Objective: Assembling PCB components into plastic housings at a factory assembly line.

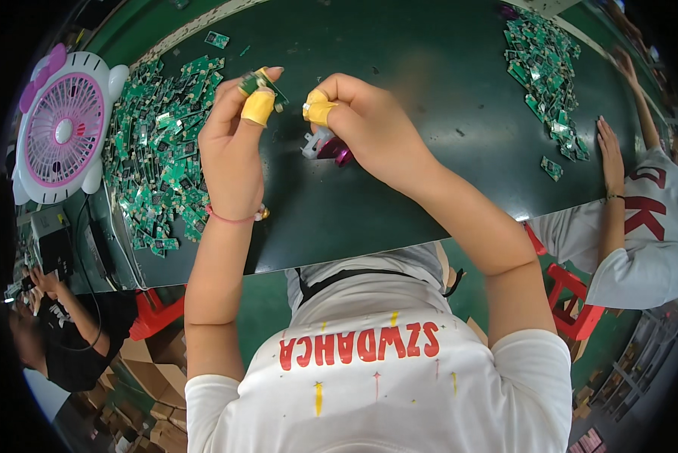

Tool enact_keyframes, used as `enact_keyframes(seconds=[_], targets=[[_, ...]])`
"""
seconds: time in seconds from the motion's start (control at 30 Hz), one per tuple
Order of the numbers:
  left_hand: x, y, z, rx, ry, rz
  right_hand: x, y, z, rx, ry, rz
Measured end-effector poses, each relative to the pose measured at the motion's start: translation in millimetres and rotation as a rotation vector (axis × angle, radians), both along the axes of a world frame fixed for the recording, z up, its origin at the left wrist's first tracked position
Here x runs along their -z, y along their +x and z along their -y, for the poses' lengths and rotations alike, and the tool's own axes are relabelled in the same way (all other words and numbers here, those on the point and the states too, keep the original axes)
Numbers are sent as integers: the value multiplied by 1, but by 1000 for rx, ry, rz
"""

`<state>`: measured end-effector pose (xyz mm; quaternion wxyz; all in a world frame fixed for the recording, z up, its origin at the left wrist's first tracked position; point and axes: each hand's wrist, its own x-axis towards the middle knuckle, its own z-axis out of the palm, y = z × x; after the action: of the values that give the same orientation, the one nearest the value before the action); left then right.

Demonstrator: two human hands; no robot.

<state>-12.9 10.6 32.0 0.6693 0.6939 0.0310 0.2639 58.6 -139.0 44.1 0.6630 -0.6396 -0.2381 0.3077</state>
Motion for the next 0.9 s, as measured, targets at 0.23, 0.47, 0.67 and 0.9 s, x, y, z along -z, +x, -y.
enact_keyframes(seconds=[0.23, 0.47, 0.67, 0.9], targets=[[7, -1, 12, 147, -776, -133, 4, -3, -1, -7, 2, 13], [10, -4, 21, 83, 177, -120, 7, 1, 3, 72, -8, 1], [1, -6, 27, 15, 361, -36, -6, -5, 5, -7, -5, -104], [3, -5, 28, 6, 414, 6, -3, -5, 5, -26, 55, -187]])
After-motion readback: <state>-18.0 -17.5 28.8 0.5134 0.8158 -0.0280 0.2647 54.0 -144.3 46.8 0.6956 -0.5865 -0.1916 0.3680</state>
